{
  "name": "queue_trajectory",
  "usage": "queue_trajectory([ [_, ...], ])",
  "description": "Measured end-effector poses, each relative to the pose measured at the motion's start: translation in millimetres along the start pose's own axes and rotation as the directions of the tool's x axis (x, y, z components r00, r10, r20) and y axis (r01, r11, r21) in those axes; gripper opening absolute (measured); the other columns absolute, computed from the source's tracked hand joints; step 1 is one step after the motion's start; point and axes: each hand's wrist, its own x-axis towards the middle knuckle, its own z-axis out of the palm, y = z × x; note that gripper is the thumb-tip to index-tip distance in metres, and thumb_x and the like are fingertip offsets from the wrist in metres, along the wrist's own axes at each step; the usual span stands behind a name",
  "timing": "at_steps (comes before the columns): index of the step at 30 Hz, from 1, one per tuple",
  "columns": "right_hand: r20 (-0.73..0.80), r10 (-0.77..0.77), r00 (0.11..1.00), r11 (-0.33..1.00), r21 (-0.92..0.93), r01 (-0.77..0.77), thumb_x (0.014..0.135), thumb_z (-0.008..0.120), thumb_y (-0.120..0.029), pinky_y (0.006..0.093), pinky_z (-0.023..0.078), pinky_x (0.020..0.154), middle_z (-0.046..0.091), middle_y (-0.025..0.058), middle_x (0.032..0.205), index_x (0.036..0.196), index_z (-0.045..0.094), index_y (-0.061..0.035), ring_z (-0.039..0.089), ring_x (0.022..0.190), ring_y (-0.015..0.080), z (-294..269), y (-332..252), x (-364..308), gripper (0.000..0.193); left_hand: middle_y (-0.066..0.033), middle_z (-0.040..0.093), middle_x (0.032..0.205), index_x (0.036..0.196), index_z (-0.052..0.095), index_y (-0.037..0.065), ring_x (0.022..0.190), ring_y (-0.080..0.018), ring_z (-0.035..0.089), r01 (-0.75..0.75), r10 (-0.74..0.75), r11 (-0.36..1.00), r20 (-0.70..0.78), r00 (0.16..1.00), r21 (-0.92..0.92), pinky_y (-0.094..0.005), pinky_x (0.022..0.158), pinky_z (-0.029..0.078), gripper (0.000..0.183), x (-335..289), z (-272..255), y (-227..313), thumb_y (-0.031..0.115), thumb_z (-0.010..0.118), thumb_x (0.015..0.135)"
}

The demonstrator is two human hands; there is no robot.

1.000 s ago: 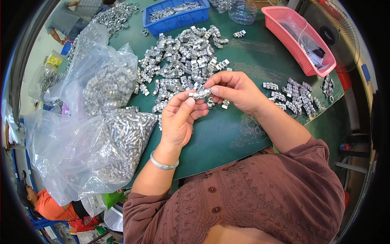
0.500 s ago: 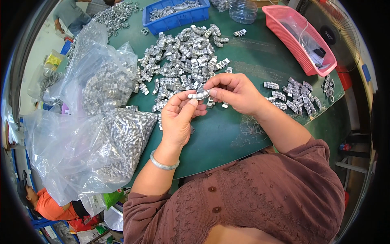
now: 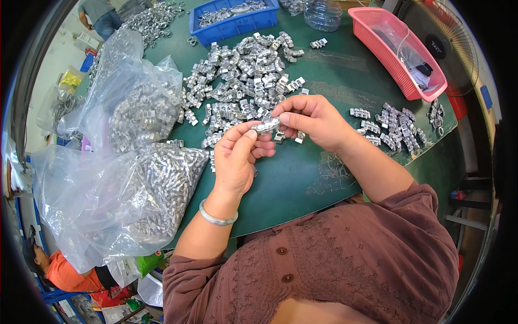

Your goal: The person assembles metal clips into strips by connecting individual pieces together by hand and places them on the table.

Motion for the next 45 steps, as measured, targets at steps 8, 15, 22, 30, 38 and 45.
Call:
queue_trajectory([
  [8,0.017,0.077,0.997,0.994,0.071,-0.078,0.082,0.053,-0.010,0.0198,0.042,0.054,0.056,0.0016,0.073,0.092,0.057,-0.0003,0.051,0.063,0.0065,-3,2,2,0.015,-0.0120,0.060,0.079,0.098,0.053,-0.002,0.065,-0.0184,0.059,0.018,-0.015,0.997,0.035,0.999,-0.079,-0.0294,0.059,0.050,0.023,1,-2,1,0.013,0.041,0.086],
  [15,0.011,-0.013,1.000,0.999,0.047,0.012,0.081,0.053,-0.008,0.0195,0.043,0.059,0.056,0.0008,0.073,0.092,0.057,-0.0001,0.051,0.065,0.0067,0,3,1,0.014,-0.0103,0.059,0.087,0.104,0.051,0.000,0.076,-0.0177,0.059,-0.032,0.034,0.997,0.032,0.999,-0.065,-0.0290,0.068,0.050,0.022,0,0,-4,0.011,0.047,0.086],
  [22,0.027,-0.334,0.942,0.924,-0.189,0.333,0.076,0.055,0.003,0.0222,0.043,0.069,0.054,0.0038,0.090,0.098,0.053,0.0008,0.051,0.078,0.0096,3,11,-1,0.023,-0.0095,0.054,0.101,0.106,0.049,0.000,0.089,-0.0163,0.055,-0.029,0.037,0.979,0.033,0.999,-0.201,-0.0298,0.080,0.047,0.025,3,0,-7,0.003,0.052,0.081],
  [30,0.088,-0.431,0.898,0.847,-0.305,0.436,0.074,0.055,0.006,0.0245,0.042,0.072,0.052,0.0066,0.097,0.103,0.051,0.0013,0.050,0.081,0.0118,2,9,-1,0.030,-0.0086,0.054,0.102,0.109,0.049,0.002,0.093,-0.0165,0.054,-0.149,0.154,0.978,0.025,0.988,-0.145,-0.0285,0.082,0.046,0.029,3,-1,-7,-0.002,0.051,0.080],
  [38,0.275,-0.406,0.871,0.400,-0.804,0.440,0.067,0.060,-0.003,0.0344,0.040,0.071,0.051,0.0095,0.082,0.085,0.058,-0.0054,0.049,0.081,0.0268,-16,5,3,0.019,-0.0069,0.054,0.094,0.105,0.049,0.003,0.084,-0.0164,0.055,-0.081,0.072,0.979,-0.054,0.996,-0.186,-0.0284,0.079,0.046,0.021,8,-13,-5,0.005,0.047,0.084],
  [45,0.401,-0.292,0.868,0.130,-0.882,0.452,0.063,0.066,-0.016,0.0347,0.036,0.071,0.048,0.0063,0.081,0.076,0.056,-0.0070,0.045,0.084,0.0236,1,4,-3,0.019,-0.0032,0.051,0.083,0.100,0.050,0.005,0.071,-0.0126,0.051,0.079,-0.110,0.969,-0.124,0.986,-0.233,-0.0233,0.057,0.044,0.017,6,-6,6,0.007,0.044,0.084],
])
